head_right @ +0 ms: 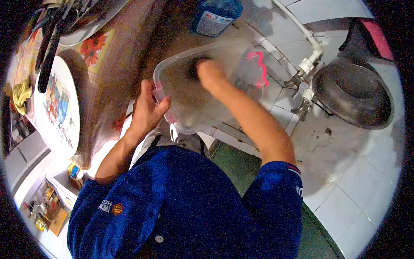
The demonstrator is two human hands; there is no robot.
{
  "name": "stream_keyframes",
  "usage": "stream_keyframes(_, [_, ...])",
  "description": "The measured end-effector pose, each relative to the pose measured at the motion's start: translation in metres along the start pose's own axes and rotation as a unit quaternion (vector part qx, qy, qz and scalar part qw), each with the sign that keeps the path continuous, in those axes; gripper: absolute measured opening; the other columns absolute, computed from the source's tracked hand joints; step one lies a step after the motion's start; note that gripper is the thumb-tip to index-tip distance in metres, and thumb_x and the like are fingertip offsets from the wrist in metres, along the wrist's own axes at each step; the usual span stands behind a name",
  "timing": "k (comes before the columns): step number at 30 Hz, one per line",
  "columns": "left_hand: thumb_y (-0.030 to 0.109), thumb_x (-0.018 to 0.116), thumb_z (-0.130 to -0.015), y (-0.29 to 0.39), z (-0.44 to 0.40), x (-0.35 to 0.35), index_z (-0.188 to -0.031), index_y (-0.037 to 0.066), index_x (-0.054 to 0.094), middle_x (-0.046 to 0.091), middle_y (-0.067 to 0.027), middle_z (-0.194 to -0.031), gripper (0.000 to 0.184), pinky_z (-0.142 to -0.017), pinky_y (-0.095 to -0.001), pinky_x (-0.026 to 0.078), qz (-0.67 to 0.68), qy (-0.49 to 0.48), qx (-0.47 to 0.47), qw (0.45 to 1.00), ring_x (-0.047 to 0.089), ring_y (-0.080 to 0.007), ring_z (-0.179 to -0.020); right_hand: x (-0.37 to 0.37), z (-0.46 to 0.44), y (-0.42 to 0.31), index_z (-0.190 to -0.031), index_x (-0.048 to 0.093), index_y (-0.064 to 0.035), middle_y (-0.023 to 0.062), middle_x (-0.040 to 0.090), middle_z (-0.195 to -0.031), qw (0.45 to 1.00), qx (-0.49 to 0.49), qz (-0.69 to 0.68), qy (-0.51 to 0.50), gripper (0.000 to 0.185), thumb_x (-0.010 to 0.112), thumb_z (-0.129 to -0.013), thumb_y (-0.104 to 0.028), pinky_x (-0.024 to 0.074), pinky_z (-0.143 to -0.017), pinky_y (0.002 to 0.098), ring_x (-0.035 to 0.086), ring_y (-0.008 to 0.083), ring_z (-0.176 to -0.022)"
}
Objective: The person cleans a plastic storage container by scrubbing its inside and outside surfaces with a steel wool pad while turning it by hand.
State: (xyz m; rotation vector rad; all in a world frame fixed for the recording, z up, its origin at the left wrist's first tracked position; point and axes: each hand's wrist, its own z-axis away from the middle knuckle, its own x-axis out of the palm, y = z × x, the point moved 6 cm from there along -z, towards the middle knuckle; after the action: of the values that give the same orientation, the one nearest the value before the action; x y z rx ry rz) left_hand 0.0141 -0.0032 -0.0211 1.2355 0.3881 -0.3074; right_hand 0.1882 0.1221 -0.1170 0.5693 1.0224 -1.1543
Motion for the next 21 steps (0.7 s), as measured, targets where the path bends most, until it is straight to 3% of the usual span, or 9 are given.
stream_keyframes(7, [0.022, 0.068, -0.080, 0.001, 0.001, 0.002, -0.112, 0.002, 0.040, 0.062, -0.0225, -0.097, 0.046, -0.080, -0.0402, 0.048, 0.039, -0.022, -0.050, 0.998, 0.063, -0.0315, -0.090, 0.039, 0.035, -0.001, -0.087, 0.070, -0.0066, 0.0186, 0.067, -0.090, 0.987, -0.126, 0.025, -0.094, 0.025, 0.072, -0.070, -0.025, 0.0506, -0.073, 0.0465, 0.065, 0.0366, -0.085])
stream_keyframes(9, [0.026, 0.067, -0.081, 0.004, -0.001, -0.001, -0.114, 0.003, 0.040, 0.063, -0.0250, -0.088, 0.048, -0.073, -0.0434, 0.050, 0.004, 0.007, 0.003, 1.000, 0.064, -0.0386, -0.081, 0.057, 0.011, -0.009, -0.082, 0.067, -0.0044, 0.0195, 0.066, -0.085, 0.929, 0.026, -0.362, -0.066, 0.022, 0.070, -0.072, -0.024, 0.0496, -0.069, 0.0465, 0.064, 0.0364, -0.082])
stream_keyframes(10, [0.026, 0.067, -0.081, 0.002, -0.001, 0.001, -0.114, 0.003, 0.040, 0.063, -0.0250, -0.088, 0.048, -0.073, -0.0434, 0.050, 0.001, 0.003, 0.002, 1.000, 0.064, -0.0386, -0.081, 0.058, 0.012, -0.010, -0.079, 0.065, -0.0036, 0.0200, 0.066, -0.082, 0.791, 0.189, -0.577, -0.079, 0.019, 0.069, -0.074, -0.022, 0.0492, -0.067, 0.0466, 0.064, 0.0365, -0.080])
stream_keyframes(11, [0.026, 0.067, -0.081, 0.001, -0.001, 0.001, -0.114, 0.003, 0.040, 0.063, -0.0253, -0.087, 0.048, -0.072, -0.0435, 0.050, -0.004, 0.011, 0.017, 1.000, 0.064, -0.0389, -0.080, 0.028, -0.005, -0.006, -0.078, 0.065, -0.0027, 0.0205, 0.065, -0.080, 0.947, 0.027, -0.318, 0.014, 0.017, 0.068, -0.075, -0.019, 0.0488, -0.066, 0.0470, 0.064, 0.0369, -0.077])
stream_keyframes(12, [0.025, 0.066, -0.081, 0.000, -0.001, 0.000, -0.114, 0.003, 0.040, 0.063, -0.0256, -0.087, 0.048, -0.072, -0.0435, 0.050, -0.008, 0.024, 0.033, 0.999, 0.064, -0.0392, -0.080, 0.006, -0.010, -0.006, -0.077, 0.065, -0.0018, 0.0210, 0.065, -0.077, 0.984, -0.142, -0.018, 0.106, 0.014, 0.066, -0.076, -0.016, 0.0484, -0.065, 0.0475, 0.064, 0.0374, -0.075])
stream_keyframes(16, [0.027, 0.067, -0.080, 0.001, 0.000, 0.002, -0.114, 0.003, 0.039, 0.063, -0.0265, -0.088, 0.049, -0.072, -0.0441, 0.050, 0.012, 0.013, -0.001, 1.000, 0.064, -0.0402, -0.080, -0.003, 0.024, 0.040, -0.080, 0.071, -0.0023, 0.0225, 0.066, -0.082, 0.993, -0.020, 0.101, -0.052, 0.012, 0.065, -0.074, -0.011, 0.0513, -0.070, 0.0466, 0.066, 0.0358, -0.080])
stream_keyframes(18, [0.027, 0.067, -0.080, -0.001, 0.000, 0.003, -0.114, 0.004, 0.040, 0.063, -0.0265, -0.088, 0.050, -0.072, -0.0444, 0.050, -0.001, 0.011, -0.021, 1.000, 0.064, -0.0404, -0.081, 0.029, 0.039, 0.027, -0.077, 0.070, -0.0022, 0.0219, 0.066, -0.083, 0.994, -0.071, 0.072, -0.046, 0.013, 0.068, -0.072, -0.014, 0.0509, -0.072, 0.0470, 0.066, 0.0366, -0.083])
stream_keyframes(20, [0.027, 0.067, -0.080, 0.001, 0.000, 0.003, -0.113, 0.003, 0.040, 0.063, -0.0264, -0.088, 0.049, -0.072, -0.0444, 0.050, 0.007, 0.014, -0.008, 1.000, 0.064, -0.0407, -0.080, 0.034, 0.034, -0.011, -0.075, 0.068, -0.0039, 0.0206, 0.066, -0.085, 0.984, -0.172, 0.010, -0.047, 0.012, 0.070, -0.071, -0.015, 0.0505, -0.072, 0.0469, 0.064, 0.0379, -0.084])
stream_keyframes(21, [0.026, 0.067, -0.080, 0.000, -0.001, 0.003, -0.112, 0.003, 0.040, 0.063, -0.0265, -0.088, 0.048, -0.072, -0.0441, 0.050, -0.001, 0.011, -0.007, 1.000, 0.064, -0.0406, -0.081, 0.070, 0.002, 0.006, -0.076, 0.068, -0.0038, 0.0207, 0.066, -0.082, 0.969, -0.154, -0.183, 0.061, 0.012, 0.069, -0.071, -0.015, 0.0507, -0.071, 0.0468, 0.064, 0.0379, -0.082])
